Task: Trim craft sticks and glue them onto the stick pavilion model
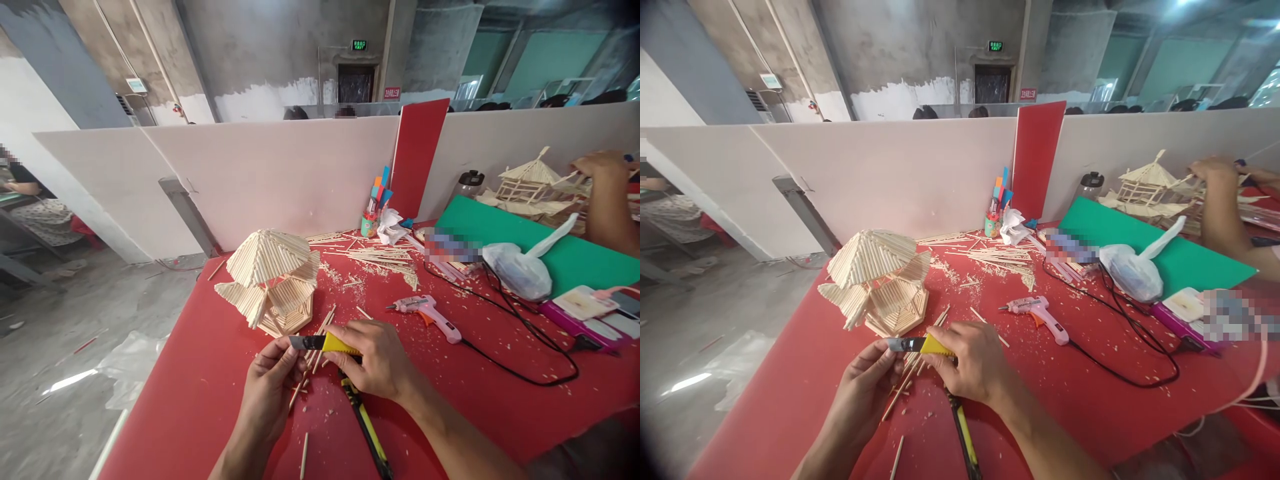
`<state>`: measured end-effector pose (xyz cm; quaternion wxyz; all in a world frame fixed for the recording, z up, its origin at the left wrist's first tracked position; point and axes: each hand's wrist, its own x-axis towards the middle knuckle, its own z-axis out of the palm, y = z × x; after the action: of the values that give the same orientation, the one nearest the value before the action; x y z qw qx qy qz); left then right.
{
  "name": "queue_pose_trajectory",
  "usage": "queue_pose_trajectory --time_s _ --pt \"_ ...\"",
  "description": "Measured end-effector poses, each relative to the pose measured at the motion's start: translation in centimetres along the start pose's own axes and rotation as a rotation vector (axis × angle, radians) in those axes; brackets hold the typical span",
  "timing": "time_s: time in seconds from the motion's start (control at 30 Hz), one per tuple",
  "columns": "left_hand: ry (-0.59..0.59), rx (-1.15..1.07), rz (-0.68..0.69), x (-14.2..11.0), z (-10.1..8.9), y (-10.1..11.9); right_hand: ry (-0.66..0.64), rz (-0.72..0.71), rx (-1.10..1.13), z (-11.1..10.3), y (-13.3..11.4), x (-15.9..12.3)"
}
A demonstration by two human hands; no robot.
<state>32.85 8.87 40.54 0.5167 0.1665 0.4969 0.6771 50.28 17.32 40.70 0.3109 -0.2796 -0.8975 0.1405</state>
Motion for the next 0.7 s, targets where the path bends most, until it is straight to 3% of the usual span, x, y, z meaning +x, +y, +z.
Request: queue_pose_trajectory --time_s 0.17,0.33,0.47,0.57,0.7 --pt "-0.014 -0.023 0.001 -0.3 0.0 0.1 0.06 -0.022 -0.055 -0.4 0.9 -0.1" --pt "-0.01 -0.033 0.077 -0.5 -0.1 0.6 0.26 0.174 -0.013 -2.6 3.6 0.0" --pt "-0.026 -0.007 0.032 -0.3 0.0 0.0 0.128 0.119 0.165 -2.8 2.7 0.1" --pt "-0.048 -0.007 0.006 -0.2 0.0 -0.6 0.024 0.036 0.145 -1.7 1.0 0.2" --pt "-0.058 0.002 0.024 -0.1 0.0 -0.5 0.011 -0.012 0.085 -0.8 0.4 0.2"
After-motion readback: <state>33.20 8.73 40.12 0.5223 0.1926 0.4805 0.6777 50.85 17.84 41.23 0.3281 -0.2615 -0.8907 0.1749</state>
